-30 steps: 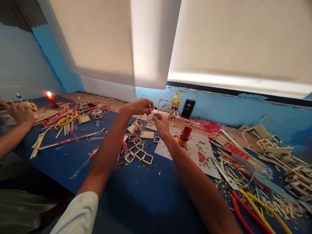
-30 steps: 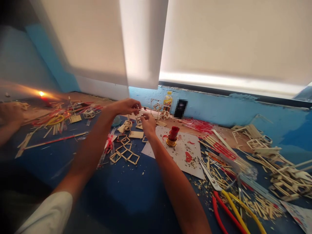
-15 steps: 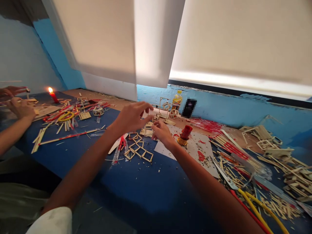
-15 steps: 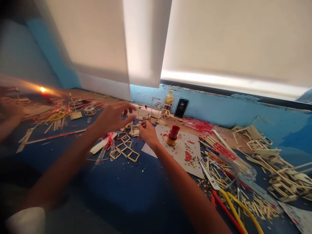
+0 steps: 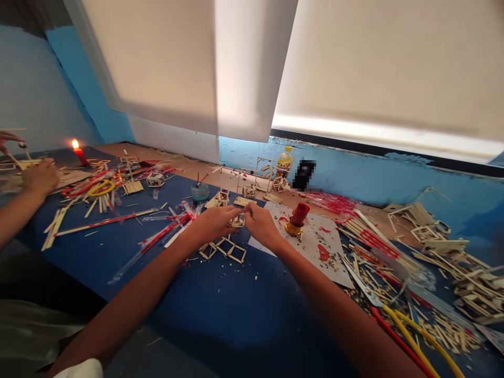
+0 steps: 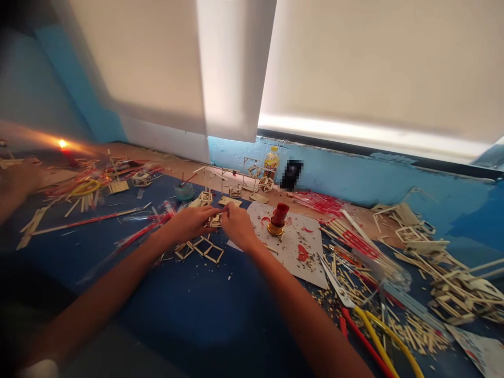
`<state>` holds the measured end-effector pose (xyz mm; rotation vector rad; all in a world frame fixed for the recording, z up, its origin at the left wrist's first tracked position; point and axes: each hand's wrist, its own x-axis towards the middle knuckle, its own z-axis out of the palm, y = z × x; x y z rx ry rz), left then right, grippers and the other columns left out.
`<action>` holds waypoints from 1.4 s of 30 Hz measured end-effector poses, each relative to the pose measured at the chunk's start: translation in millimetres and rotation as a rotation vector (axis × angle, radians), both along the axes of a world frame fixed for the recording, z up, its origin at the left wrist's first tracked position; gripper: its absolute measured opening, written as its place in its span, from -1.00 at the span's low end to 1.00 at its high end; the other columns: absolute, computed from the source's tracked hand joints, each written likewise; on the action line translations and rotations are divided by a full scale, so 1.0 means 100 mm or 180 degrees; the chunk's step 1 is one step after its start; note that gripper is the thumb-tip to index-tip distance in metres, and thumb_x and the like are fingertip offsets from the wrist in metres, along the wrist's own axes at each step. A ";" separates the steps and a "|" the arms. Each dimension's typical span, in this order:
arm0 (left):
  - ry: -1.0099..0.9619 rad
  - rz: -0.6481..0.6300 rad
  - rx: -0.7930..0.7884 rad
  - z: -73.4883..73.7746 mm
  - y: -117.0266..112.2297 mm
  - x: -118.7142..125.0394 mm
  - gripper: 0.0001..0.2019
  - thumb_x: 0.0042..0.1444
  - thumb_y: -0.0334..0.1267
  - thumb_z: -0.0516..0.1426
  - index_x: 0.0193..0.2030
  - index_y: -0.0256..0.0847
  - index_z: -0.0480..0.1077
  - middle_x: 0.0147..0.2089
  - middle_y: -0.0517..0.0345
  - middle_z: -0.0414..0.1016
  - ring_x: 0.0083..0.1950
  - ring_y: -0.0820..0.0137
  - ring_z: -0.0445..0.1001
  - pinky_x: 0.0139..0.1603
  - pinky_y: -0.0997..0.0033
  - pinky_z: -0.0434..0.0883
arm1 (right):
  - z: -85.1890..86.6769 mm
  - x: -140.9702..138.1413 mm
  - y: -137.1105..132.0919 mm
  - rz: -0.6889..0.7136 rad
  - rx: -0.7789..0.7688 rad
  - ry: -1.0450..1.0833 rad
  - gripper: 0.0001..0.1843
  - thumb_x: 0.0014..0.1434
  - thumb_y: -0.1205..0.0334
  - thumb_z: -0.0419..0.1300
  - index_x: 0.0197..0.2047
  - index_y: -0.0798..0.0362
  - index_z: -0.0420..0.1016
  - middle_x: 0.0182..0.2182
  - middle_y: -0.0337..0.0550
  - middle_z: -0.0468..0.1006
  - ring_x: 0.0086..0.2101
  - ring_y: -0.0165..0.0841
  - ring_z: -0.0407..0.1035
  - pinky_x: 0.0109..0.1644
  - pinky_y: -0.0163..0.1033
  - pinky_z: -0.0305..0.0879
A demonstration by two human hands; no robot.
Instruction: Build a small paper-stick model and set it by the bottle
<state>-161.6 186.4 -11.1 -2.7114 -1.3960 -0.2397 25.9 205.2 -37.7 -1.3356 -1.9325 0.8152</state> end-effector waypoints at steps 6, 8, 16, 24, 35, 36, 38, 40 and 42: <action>0.0118 -0.0066 0.0005 -0.02 -0.02 -0.03 -0.56 0.24 -0.27 0.25 0.26 -0.19 0.41 0.05 -0.07 0.62 0.01 0.10 0.65 -0.08 0.30 0.49 | 0.09 0.01 0.04 0.0374 0.0402 -0.0619 -0.65 0.40 0.09 0.25 0.15 0.08 0.48 0.05 -0.04 0.57 -0.07 -0.22 0.54 0.01 0.02 0.53; 0.0152 -0.0085 0.0005 -0.02 -0.02 -0.04 -0.57 0.24 -0.27 0.24 0.24 -0.19 0.43 0.03 -0.08 0.63 0.02 0.10 0.64 -0.07 0.30 0.49 | 0.09 0.02 0.04 0.0496 0.0491 -0.0761 -0.64 0.40 0.09 0.25 0.17 0.08 0.47 0.04 -0.04 0.57 -0.07 -0.22 0.54 0.01 0.01 0.54; 0.0153 -0.0055 0.0029 -0.03 0.00 -0.12 -0.53 0.25 -0.25 0.22 0.29 -0.20 0.38 0.01 -0.06 0.63 -0.01 0.12 0.65 -0.11 0.31 0.49 | 0.05 0.03 0.00 0.0761 0.0738 -0.1143 -0.63 0.40 0.10 0.24 0.19 0.08 0.46 0.04 -0.04 0.57 -0.08 -0.22 0.55 0.00 0.01 0.54; 0.0290 -0.0159 -0.0023 -0.08 0.02 -0.12 -0.56 0.25 -0.28 0.26 0.25 -0.25 0.39 0.02 -0.05 0.60 0.01 0.17 0.61 0.00 0.20 0.54 | 0.10 -0.03 0.05 0.0769 0.0772 -0.1338 -0.64 0.40 0.09 0.24 0.17 0.08 0.47 0.05 -0.04 0.57 -0.07 -0.22 0.54 0.00 0.01 0.54; 0.0487 -0.0162 -0.0078 -0.12 0.02 -0.11 -0.66 0.35 -0.18 0.22 0.19 -0.25 0.42 0.09 -0.03 0.55 0.04 0.21 0.57 0.05 0.07 0.57 | 0.08 -0.02 0.13 0.0924 0.0679 -0.1534 -0.63 0.40 0.09 0.25 0.17 0.08 0.47 0.07 -0.03 0.56 -0.05 -0.21 0.54 0.01 0.02 0.54; 0.0497 -0.0153 -0.0082 -0.10 0.01 -0.11 -0.65 0.35 -0.18 0.22 0.19 -0.25 0.41 0.09 -0.03 0.54 0.05 0.20 0.57 0.05 0.07 0.57 | 0.08 -0.02 0.13 0.0945 0.0682 -0.1556 -0.63 0.40 0.09 0.25 0.17 0.08 0.47 0.07 -0.03 0.56 -0.05 -0.21 0.54 0.01 0.02 0.54; 0.0501 -0.0145 -0.0089 -0.08 0.00 -0.10 -0.64 0.35 -0.18 0.22 0.21 -0.25 0.40 0.10 -0.04 0.54 0.05 0.20 0.57 0.06 0.06 0.56 | 0.10 -0.01 0.12 0.0991 0.0690 -0.1620 -0.63 0.40 0.09 0.25 0.18 0.08 0.47 0.07 -0.03 0.56 -0.05 -0.21 0.54 0.01 0.01 0.54; 0.0496 -0.0147 -0.0099 -0.07 0.00 -0.11 -0.64 0.34 -0.19 0.22 0.21 -0.25 0.40 0.09 -0.03 0.54 0.05 0.20 0.57 0.06 0.07 0.56 | 0.13 0.00 0.11 0.1044 0.0704 -0.1716 -0.63 0.40 0.09 0.25 0.18 0.07 0.47 0.07 -0.03 0.56 -0.05 -0.21 0.54 0.01 0.01 0.54; 0.0482 -0.0144 -0.0109 -0.07 0.00 -0.11 -0.65 0.34 -0.20 0.22 0.21 -0.25 0.40 0.08 -0.02 0.55 0.05 0.21 0.57 0.06 0.07 0.56 | 0.16 0.01 0.08 0.1103 0.0725 -0.1834 -0.64 0.40 0.09 0.25 0.18 0.07 0.47 0.07 -0.03 0.56 -0.05 -0.21 0.54 0.01 0.01 0.54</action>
